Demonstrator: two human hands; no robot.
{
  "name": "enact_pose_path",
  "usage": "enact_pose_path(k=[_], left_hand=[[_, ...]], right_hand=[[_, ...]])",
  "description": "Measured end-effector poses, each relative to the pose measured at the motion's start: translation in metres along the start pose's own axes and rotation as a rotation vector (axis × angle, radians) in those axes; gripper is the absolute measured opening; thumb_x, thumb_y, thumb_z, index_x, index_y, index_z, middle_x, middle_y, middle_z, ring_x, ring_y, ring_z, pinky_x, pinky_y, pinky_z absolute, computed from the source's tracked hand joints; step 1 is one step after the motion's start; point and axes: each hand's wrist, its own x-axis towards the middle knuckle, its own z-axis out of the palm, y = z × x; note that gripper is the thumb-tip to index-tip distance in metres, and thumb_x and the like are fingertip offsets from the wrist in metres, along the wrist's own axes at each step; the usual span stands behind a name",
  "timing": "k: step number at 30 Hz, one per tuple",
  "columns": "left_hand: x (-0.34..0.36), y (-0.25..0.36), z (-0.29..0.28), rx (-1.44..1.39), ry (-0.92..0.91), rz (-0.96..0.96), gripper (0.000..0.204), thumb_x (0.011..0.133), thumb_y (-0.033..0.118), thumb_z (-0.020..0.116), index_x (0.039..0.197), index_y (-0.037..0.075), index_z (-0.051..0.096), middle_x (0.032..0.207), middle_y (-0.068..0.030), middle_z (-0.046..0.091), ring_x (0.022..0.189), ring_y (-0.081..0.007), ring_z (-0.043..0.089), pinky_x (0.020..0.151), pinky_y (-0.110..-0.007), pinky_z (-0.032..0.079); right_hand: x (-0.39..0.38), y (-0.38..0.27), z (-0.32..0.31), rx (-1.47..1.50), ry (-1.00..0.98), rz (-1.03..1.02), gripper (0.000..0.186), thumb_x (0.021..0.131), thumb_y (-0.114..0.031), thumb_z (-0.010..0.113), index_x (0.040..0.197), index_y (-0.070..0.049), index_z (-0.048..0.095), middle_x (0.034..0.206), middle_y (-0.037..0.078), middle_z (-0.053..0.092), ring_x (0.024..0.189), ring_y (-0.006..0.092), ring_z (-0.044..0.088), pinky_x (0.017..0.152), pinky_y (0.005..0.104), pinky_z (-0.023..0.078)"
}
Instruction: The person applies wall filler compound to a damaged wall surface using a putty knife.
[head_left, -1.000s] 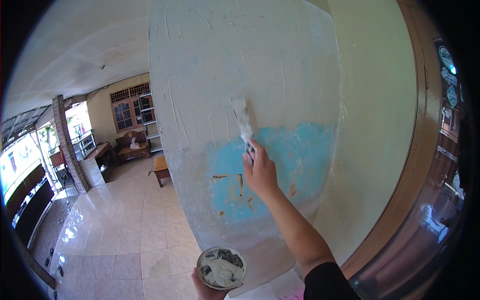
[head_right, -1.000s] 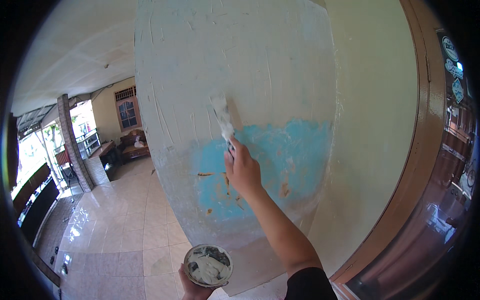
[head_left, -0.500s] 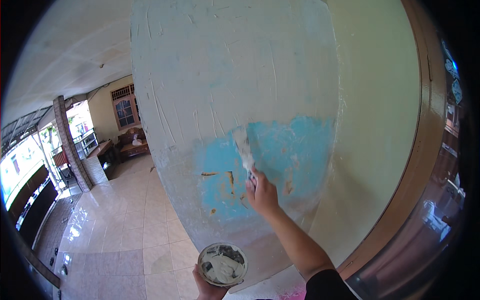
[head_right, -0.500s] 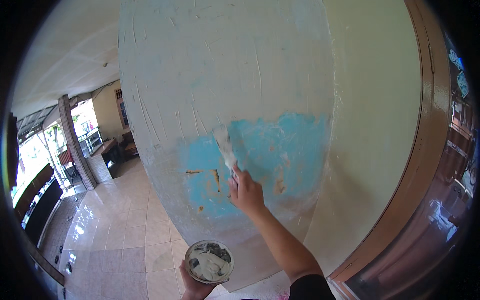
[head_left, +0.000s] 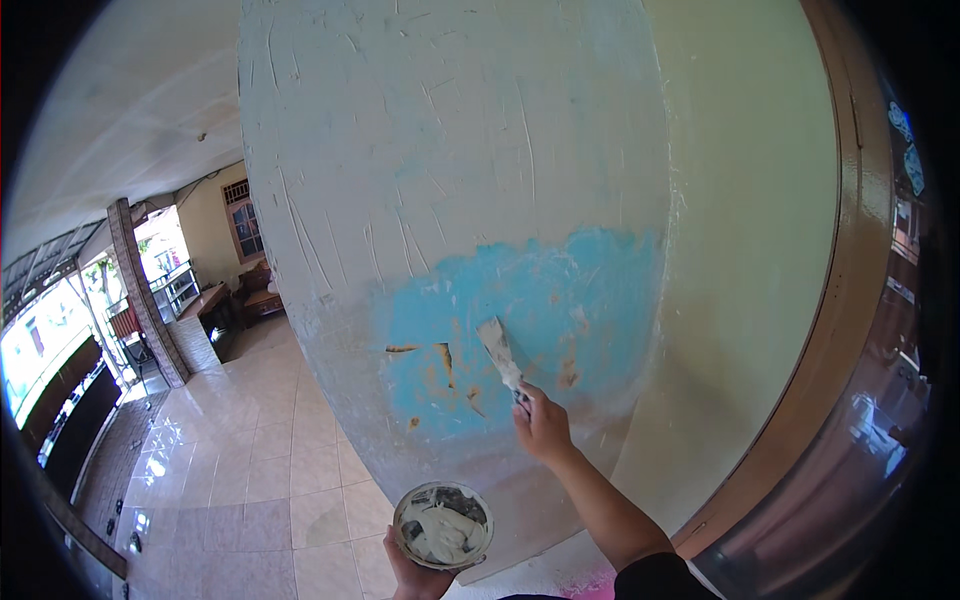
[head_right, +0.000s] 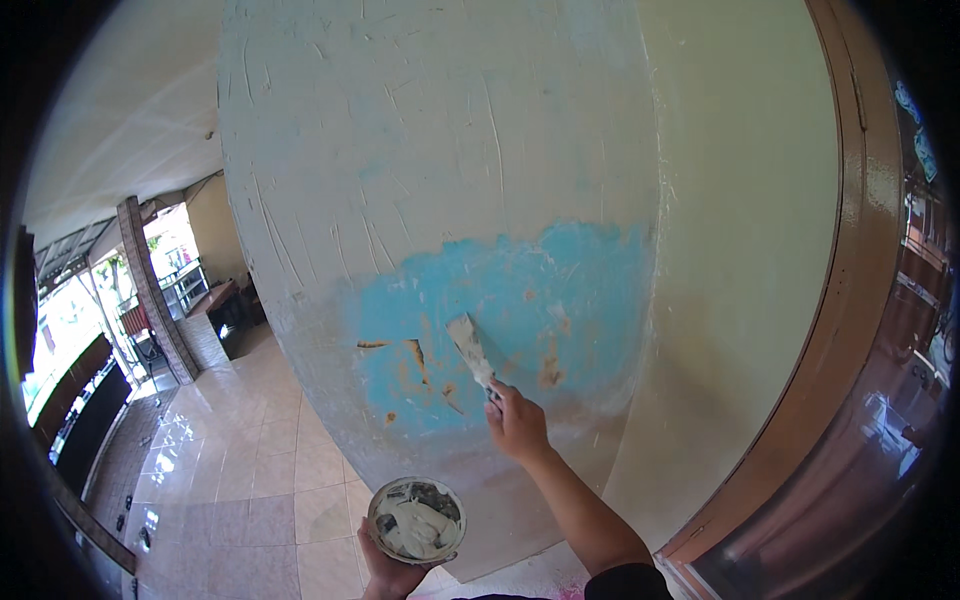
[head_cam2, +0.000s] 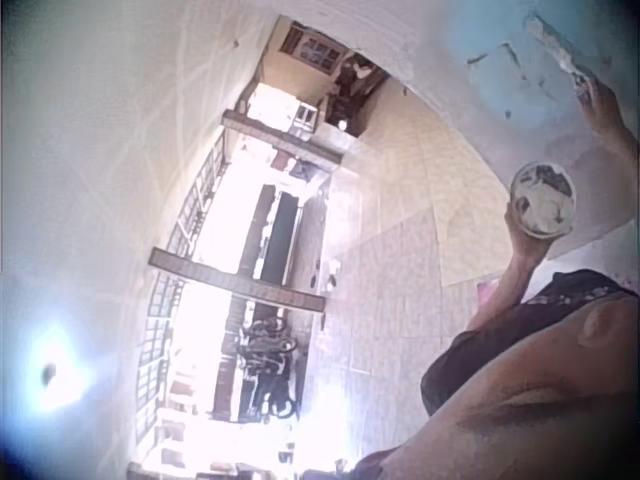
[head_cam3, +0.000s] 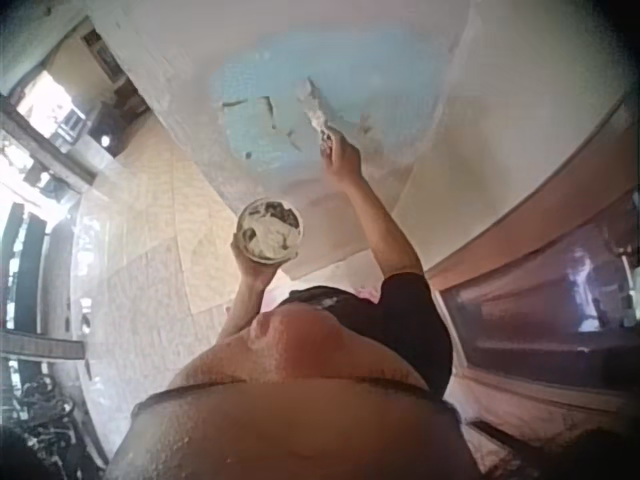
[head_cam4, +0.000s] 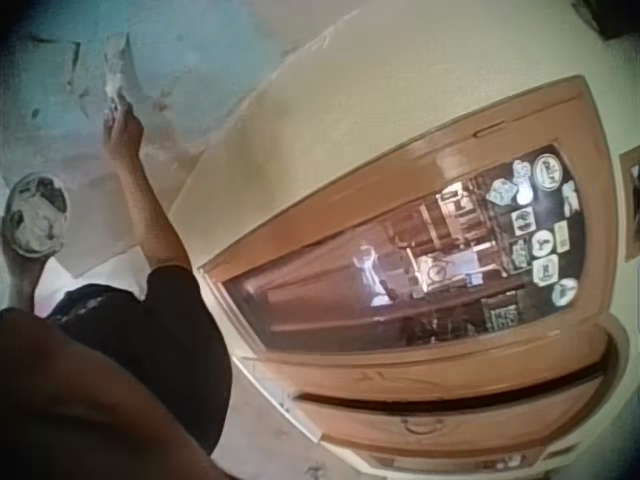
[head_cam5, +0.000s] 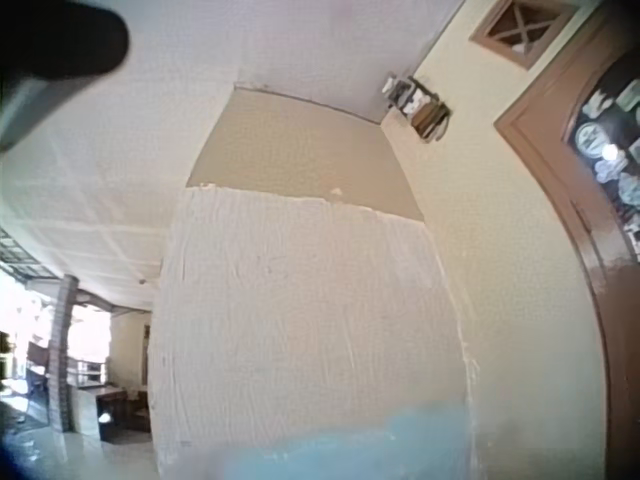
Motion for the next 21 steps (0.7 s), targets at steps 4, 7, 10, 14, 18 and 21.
enact_pose_path(k=[4, 7, 10, 14, 18, 21], left_hand=[[-0.001, -0.002, -0.002, -0.028, 0.024, 0.035, 0.096, 0.08, 0.082, 0.039, 0.154, 0.022, 0.034, 0.156, -0.0124, 0.037, 0.14, -0.0431, 0.037, 0.1, -0.074, 0.036], [0.004, -0.003, 0.005, -0.007, 0.004, 0.045, 0.095, 0.081, 0.082, 0.038, 0.154, 0.022, 0.034, 0.155, -0.0128, 0.038, 0.14, -0.0436, 0.038, 0.099, -0.074, 0.038], [0.01, -0.007, 0.011, 0.01, -0.013, 0.048, 0.095, 0.081, 0.082, 0.038, 0.154, 0.021, 0.034, 0.155, -0.0131, 0.038, 0.139, -0.0439, 0.038, 0.098, -0.073, 0.039], [0.023, -0.017, 0.018, -0.018, -0.011, 0.035, 0.094, 0.082, 0.081, 0.038, 0.154, 0.02, 0.034, 0.154, -0.0134, 0.039, 0.137, -0.0444, 0.041, 0.093, -0.072, 0.044], [0.033, -0.025, 0.032, 0.052, 0.023, 0.028, 0.095, 0.081, 0.081, 0.039, 0.153, 0.02, 0.035, 0.153, -0.0129, 0.04, 0.136, -0.0435, 0.043, 0.092, -0.072, 0.045], [0.046, -0.034, 0.032, -0.034, 0.039, 0.0, 0.097, 0.079, 0.082, 0.041, 0.153, 0.021, 0.036, 0.152, -0.012, 0.041, 0.135, -0.0426, 0.044, 0.092, -0.071, 0.045]], right_hand=[[-0.01, -0.015, -0.025, 0.176, 0.116, 0.232, 0.051, 0.09, -0.022, 0.07, 0.133, -0.003, 0.049, 0.092, 0.017, 0.068, 0.076, 0.0293, 0.069, 0.068, 0.0395, 0.055], [-0.015, -0.004, -0.038, 0.26, 0.234, 0.388, 0.046, 0.089, -0.018, 0.07, 0.127, -0.001, 0.051, 0.09, 0.015, 0.067, 0.075, 0.025, 0.067, 0.07, 0.0368, 0.054], [-0.02, 0.013, -0.048, 0.404, 0.281, 0.521, 0.039, 0.088, -0.011, 0.069, 0.121, 0.0, 0.052, 0.086, 0.009, 0.064, 0.074, 0.0175, 0.06, 0.073, 0.0316, 0.051], [-0.03, 0.028, -0.057, 0.386, 0.292, 0.555, 0.04, 0.088, -0.01, 0.069, 0.122, 0.0, 0.051, 0.085, 0.009, 0.063, 0.074, 0.0173, 0.06, 0.072, 0.0317, 0.051], [-0.025, 0.03, -0.072, 0.335, 0.245, 0.512, 0.04, 0.089, -0.011, 0.068, 0.123, -0.001, 0.051, 0.086, 0.009, 0.064, 0.075, 0.0175, 0.061, 0.072, 0.0322, 0.051], [-0.021, 0.046, -0.081, 0.343, 0.237, 0.491, 0.038, 0.09, -0.011, 0.066, 0.124, -0.002, 0.05, 0.086, 0.009, 0.065, 0.075, 0.0171, 0.062, 0.072, 0.0321, 0.051]])
